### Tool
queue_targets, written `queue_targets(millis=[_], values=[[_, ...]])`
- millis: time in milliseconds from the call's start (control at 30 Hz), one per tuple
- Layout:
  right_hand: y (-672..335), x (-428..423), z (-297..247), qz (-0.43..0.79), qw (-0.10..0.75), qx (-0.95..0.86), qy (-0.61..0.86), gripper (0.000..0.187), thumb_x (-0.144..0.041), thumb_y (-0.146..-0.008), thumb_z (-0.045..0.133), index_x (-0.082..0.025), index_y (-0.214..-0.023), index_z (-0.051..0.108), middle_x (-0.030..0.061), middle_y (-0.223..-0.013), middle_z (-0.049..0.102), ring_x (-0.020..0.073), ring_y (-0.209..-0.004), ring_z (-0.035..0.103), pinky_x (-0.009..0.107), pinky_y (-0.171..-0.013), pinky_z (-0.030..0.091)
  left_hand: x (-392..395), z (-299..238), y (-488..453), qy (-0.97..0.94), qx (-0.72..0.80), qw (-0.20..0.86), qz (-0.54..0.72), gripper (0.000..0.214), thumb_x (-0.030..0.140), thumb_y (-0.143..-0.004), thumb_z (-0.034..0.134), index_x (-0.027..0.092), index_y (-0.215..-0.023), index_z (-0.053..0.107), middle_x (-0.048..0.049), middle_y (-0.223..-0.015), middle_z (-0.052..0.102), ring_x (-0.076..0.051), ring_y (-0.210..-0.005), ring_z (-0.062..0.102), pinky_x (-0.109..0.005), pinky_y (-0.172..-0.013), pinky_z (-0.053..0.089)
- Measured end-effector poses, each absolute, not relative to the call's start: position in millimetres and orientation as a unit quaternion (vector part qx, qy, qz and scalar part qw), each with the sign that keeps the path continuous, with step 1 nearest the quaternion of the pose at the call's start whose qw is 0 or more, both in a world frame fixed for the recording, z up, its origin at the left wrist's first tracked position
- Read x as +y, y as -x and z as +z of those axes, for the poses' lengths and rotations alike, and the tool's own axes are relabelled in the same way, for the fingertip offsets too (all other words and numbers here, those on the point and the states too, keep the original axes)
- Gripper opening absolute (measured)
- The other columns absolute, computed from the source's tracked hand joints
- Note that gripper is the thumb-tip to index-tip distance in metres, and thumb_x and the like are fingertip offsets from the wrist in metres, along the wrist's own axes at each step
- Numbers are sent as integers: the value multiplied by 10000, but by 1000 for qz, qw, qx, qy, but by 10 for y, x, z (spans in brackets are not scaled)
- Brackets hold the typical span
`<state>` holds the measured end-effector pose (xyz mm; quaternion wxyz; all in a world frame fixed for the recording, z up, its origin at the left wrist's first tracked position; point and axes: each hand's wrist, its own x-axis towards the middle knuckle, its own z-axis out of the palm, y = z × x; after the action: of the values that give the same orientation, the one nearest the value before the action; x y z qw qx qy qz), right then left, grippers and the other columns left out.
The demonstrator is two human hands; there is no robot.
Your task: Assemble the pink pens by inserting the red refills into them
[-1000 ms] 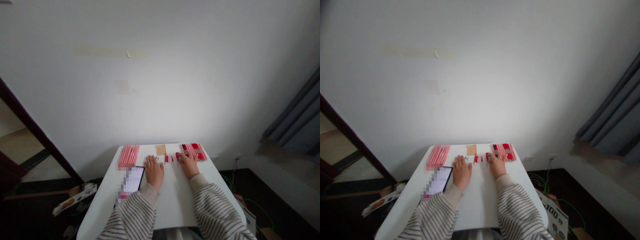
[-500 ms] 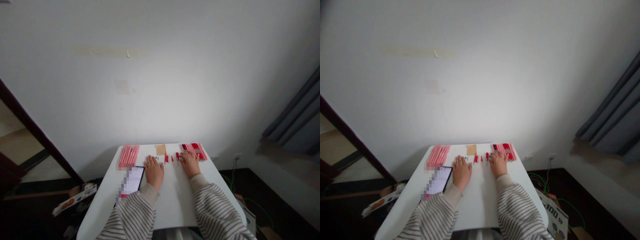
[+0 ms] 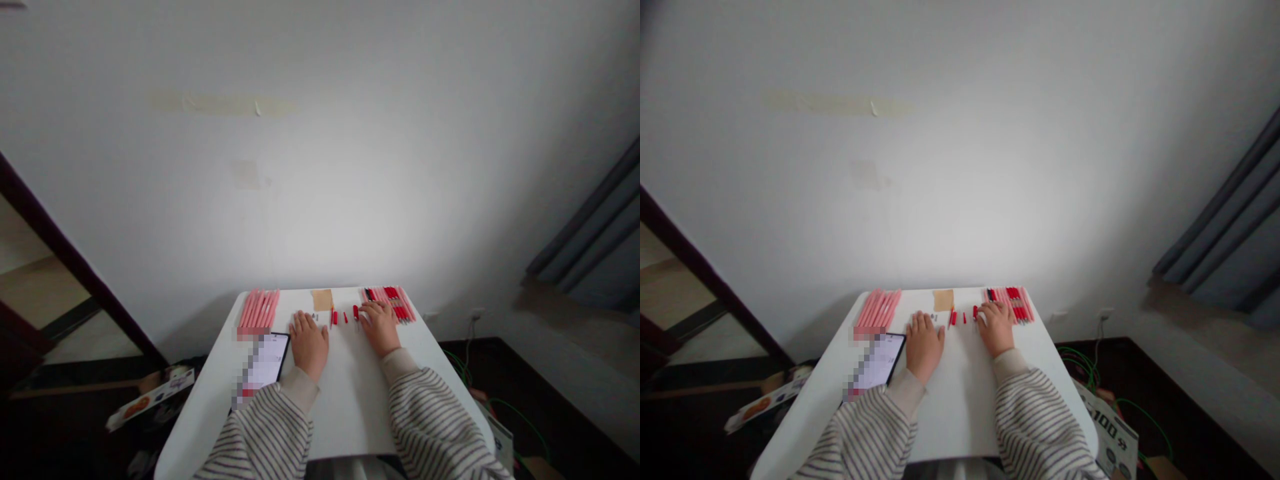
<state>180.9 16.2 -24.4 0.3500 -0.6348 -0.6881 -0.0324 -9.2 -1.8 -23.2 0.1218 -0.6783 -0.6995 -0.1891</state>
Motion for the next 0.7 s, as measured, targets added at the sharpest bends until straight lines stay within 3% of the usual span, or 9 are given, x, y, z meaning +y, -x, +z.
queue_targets(millis=[700], values=[[-1551, 57, -89, -76, 278, -696, 657, 252, -239, -785, 560, -278, -997, 690, 44, -1245, 542, 261, -1194, 349, 486, -1039, 209, -47, -149, 70, 679, -699, 123, -190, 546, 348, -885, 368, -5, -1279, 502, -249, -1373, 470, -327, -1304, 414, -487, -1079, 323]])
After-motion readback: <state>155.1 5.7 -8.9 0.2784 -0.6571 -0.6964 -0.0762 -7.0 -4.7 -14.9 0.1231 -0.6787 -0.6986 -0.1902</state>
